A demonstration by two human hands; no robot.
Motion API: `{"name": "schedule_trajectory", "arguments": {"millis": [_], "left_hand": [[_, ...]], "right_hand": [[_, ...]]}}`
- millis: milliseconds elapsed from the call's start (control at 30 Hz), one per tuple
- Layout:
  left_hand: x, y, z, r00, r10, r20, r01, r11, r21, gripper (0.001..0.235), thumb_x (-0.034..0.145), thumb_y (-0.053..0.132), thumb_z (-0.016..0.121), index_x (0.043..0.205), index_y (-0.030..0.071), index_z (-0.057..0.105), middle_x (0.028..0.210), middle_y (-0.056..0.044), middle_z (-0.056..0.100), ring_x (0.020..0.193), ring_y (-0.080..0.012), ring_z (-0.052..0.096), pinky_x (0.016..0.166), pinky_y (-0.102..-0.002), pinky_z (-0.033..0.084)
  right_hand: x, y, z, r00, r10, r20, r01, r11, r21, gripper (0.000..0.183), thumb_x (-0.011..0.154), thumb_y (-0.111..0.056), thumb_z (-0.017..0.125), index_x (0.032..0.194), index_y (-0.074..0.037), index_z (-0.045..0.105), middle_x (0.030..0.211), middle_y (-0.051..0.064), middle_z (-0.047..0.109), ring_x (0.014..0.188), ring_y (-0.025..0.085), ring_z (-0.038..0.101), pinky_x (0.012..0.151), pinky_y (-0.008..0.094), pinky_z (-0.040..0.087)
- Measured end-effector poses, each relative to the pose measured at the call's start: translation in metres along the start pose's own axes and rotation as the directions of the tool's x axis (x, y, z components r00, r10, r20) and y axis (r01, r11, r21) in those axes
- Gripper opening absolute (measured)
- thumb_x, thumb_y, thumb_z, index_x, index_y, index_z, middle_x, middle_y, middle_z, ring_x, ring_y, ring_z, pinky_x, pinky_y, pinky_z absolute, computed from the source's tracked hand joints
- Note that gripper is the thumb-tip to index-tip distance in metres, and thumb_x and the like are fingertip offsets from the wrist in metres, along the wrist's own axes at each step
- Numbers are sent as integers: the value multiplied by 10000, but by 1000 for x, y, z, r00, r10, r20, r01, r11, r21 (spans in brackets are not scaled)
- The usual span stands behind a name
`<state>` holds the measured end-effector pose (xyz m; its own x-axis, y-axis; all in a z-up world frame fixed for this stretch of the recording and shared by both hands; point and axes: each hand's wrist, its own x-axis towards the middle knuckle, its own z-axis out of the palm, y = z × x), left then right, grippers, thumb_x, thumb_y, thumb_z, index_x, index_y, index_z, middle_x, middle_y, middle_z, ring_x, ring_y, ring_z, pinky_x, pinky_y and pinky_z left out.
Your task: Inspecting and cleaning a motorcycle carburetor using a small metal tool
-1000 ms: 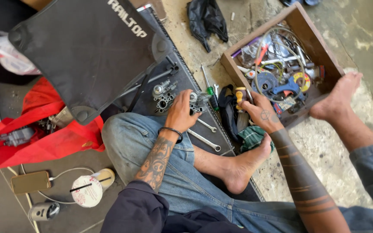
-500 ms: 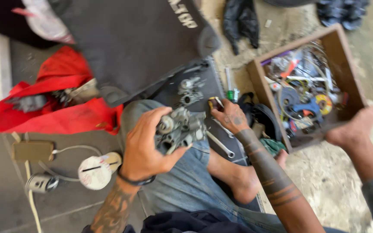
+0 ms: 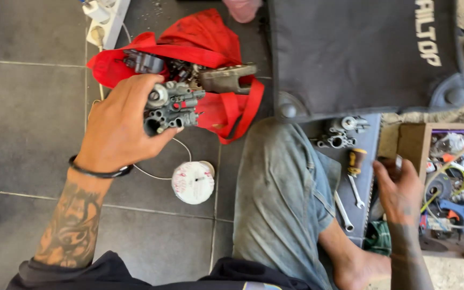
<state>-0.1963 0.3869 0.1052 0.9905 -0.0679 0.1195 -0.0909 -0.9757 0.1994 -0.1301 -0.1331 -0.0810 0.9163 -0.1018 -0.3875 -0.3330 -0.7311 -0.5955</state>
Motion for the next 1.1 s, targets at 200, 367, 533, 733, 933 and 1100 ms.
{"name": "schedule_trajectory", "arguments": {"millis": [200, 367, 533, 733, 933, 1100], "left_hand": [[8, -55, 40, 998, 22, 60, -23, 999, 28, 883, 730, 449, 875, 1412, 24, 510, 1363, -131, 641, 1222, -308, 629, 716, -494, 571], [29, -74, 51, 986, -34, 165, 46, 996, -72, 904, 712, 414, 861, 1436, 42, 466, 1364, -169, 608, 1231, -370, 589, 789, -568, 535], [54, -84, 54, 964, -56, 260, 83, 992, -92, 892, 733, 392, 853, 1430, 7, 451, 1334, -171, 587, 1187, -390, 589, 682, -610, 551], [69, -98, 65, 938, -10, 347, 43, 995, -88, 909, 704, 375, 848, 1430, 11, 439, 1381, -190, 569, 1212, -417, 580, 761, -630, 539], [77, -105, 88, 892, 63, 447, -12, 993, -115, 873, 736, 377, 831, 1418, 12, 427, 1342, -240, 579, 1151, -465, 607, 777, -616, 544], [78, -117, 103, 829, -41, 558, 107, 991, -85, 879, 736, 364, 785, 1464, 64, 394, 1254, -243, 590, 1185, -478, 602, 856, -665, 549]], "right_hand": [[-67, -117, 16, 804, -593, 44, 585, 776, -236, 151, 974, -211, 752, 1075, -98, 755, 869, 45, 722, 549, 145, 521, 539, 302, 420], [-68, -267, 102, 603, -724, 335, 798, 542, -264, 465, 895, -227, 643, 1348, -137, 594, 1192, 26, 666, 707, 323, 700, 426, 463, 544], [-31, -271, 223, 723, -599, 344, 661, 456, -596, 670, 979, -468, 545, 1535, -115, 423, 1245, 68, 599, 659, 219, 675, 483, 391, 529], [-35, -244, 257, 647, -640, 414, 728, 357, -586, 144, 949, -146, 557, 1052, -177, 653, 757, -31, 671, 567, 194, 692, 431, 335, 501], [-37, -274, 205, 419, -386, 822, 864, 447, -231, 302, 1008, -337, 502, 814, -148, 637, 702, 39, 662, 555, 208, 669, 513, 405, 598], [-12, -276, 208, 645, -591, 485, 733, 659, -171, 358, 819, -376, 665, 1155, -282, 744, 1004, -30, 754, 765, 224, 778, 600, 355, 617]]}}
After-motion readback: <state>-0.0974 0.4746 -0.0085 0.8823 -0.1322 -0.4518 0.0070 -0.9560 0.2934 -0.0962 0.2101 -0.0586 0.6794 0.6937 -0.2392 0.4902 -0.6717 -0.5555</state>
